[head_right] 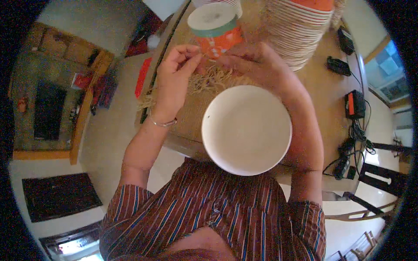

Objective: Preparing and organizing paper bowls by tying them with string or bands.

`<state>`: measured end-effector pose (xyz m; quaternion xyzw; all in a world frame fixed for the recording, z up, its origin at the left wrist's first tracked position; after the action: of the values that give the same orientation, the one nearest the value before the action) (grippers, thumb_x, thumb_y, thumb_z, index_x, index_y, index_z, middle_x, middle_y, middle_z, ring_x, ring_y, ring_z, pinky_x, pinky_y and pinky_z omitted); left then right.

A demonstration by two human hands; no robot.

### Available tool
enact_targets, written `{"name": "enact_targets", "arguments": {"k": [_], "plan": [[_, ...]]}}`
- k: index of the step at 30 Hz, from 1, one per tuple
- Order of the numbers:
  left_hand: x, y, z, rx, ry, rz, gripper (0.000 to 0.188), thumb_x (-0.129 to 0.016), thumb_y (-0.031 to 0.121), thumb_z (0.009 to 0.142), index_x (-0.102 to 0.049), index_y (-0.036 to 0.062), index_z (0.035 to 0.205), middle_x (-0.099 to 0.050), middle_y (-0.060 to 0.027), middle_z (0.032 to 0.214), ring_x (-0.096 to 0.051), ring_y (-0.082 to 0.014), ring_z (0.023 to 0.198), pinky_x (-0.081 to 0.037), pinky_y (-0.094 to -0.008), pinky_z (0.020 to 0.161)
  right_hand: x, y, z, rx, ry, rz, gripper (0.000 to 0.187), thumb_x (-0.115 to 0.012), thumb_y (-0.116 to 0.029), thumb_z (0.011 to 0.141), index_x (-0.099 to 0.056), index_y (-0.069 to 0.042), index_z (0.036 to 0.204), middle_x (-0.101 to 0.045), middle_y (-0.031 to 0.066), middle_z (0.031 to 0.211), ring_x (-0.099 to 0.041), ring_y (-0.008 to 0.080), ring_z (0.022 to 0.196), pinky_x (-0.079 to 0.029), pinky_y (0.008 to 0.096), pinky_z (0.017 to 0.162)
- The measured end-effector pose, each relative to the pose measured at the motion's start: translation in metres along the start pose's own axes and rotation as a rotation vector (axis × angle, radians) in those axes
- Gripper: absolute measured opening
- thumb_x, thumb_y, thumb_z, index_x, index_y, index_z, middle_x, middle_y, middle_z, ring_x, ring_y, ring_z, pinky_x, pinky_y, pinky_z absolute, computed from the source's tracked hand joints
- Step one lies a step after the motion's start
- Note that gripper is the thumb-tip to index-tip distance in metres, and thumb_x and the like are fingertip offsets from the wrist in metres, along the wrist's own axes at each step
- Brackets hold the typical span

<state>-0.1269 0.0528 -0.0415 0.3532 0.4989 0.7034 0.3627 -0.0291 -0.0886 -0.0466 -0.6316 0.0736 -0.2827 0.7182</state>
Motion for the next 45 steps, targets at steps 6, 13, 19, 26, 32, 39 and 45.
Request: {"name": "enact_targets", "arguments": {"k": [6, 13, 19, 26, 32, 39, 45], "plan": [[-0.031, 0.03, 0.006, -0.159, -0.053, -0.087, 0.017, -0.055, -0.002, 0.093, -0.056, 0.0018, 0.11, -0.063, -0.0052, 0.095, -0.062, -0.0095, 0.073, -0.054, -0.0243, 0.066, 0.016, -0.013, -0.006, 0.026, 0.091, 0.016, 0.025, -0.06, -0.023, 0.095, -0.07, 0.0, 0.097, -0.065, 0.0, 0.079, -0.054, 0.0068, 0.066, -0.045, 0.0226, 0.062], [-0.059, 0.06, 0.013, -0.356, -0.129, -0.061, 0.026, -0.055, -0.004, 0.092, -0.054, 0.0033, 0.117, -0.063, -0.0047, 0.093, -0.063, -0.0098, 0.078, -0.054, -0.0246, 0.069, 0.032, -0.027, -0.012, 0.077, 0.269, 0.266, 0.023, -0.061, -0.022, 0.095, -0.07, -0.001, 0.098, -0.063, -0.0008, 0.079, -0.054, 0.0077, 0.07, -0.045, 0.0228, 0.065], [-0.073, 0.068, 0.011, -0.466, -0.183, 0.141, 0.037, -0.056, -0.007, 0.09, -0.051, 0.0044, 0.125, -0.064, -0.0058, 0.095, -0.063, -0.0092, 0.085, -0.054, -0.024, 0.073, 0.036, -0.025, -0.014, 0.114, 0.38, 0.428, 0.019, -0.063, -0.02, 0.093, -0.07, -0.002, 0.097, -0.062, -0.0011, 0.08, -0.055, 0.0075, 0.072, -0.045, 0.0223, 0.066], [-0.059, 0.055, 0.01, -0.33, -0.074, 0.051, 0.033, -0.059, -0.003, 0.09, -0.053, 0.0035, 0.122, -0.063, -0.0042, 0.095, -0.061, -0.0086, 0.08, -0.054, -0.0247, 0.073, 0.042, -0.02, -0.012, 0.156, 0.447, 0.424, 0.016, -0.065, -0.016, 0.091, -0.071, -0.004, 0.099, -0.064, -0.0002, 0.076, -0.054, 0.0057, 0.065, -0.042, 0.0205, 0.057], [-0.015, 0.064, 0.022, -0.321, 0.035, 0.132, 0.032, -0.049, 0.027, 0.101, -0.062, 0.0012, 0.088, -0.061, -0.001, 0.075, -0.055, -0.005, 0.067, -0.044, -0.0216, 0.054, 0.036, -0.034, -0.022, 0.085, 0.379, 0.389, 0.014, -0.065, -0.014, 0.091, -0.071, -0.003, 0.096, -0.06, -0.0027, 0.07, -0.048, 0.0031, 0.059, -0.037, 0.0196, 0.049], [-0.024, 0.067, 0.009, -0.096, -0.238, 0.166, 0.048, -0.046, 0.041, 0.101, -0.061, 0.0037, 0.075, -0.056, -0.0001, 0.062, -0.051, -0.0066, 0.054, -0.04, -0.0224, 0.05, 0.012, -0.055, -0.027, 0.132, 0.252, 0.112, 0.008, -0.065, -0.008, 0.089, -0.07, -0.005, 0.093, -0.057, -0.0042, 0.075, -0.047, 0.0023, 0.06, -0.037, 0.0199, 0.05], [-0.038, 0.075, -0.002, -0.148, -0.375, 0.296, 0.048, -0.052, 0.036, 0.099, -0.059, 0.0026, 0.066, -0.051, 0.0024, 0.054, -0.045, -0.0044, 0.047, -0.035, -0.0216, 0.043, 0.01, -0.058, -0.032, 0.158, 0.235, -0.028, 0.006, -0.065, -0.008, 0.088, -0.069, -0.004, 0.091, -0.057, -0.0028, 0.073, -0.047, 0.0032, 0.061, -0.037, 0.021, 0.05]]}}
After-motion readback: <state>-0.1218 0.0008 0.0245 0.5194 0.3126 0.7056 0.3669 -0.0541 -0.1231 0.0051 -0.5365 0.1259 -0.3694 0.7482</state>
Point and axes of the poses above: each hand's wrist, its own z-axis towards the middle knuckle, its own x-axis out of the back of the hand, y = z × x, the point moved 7 cm from there along z, towards the middle knuckle
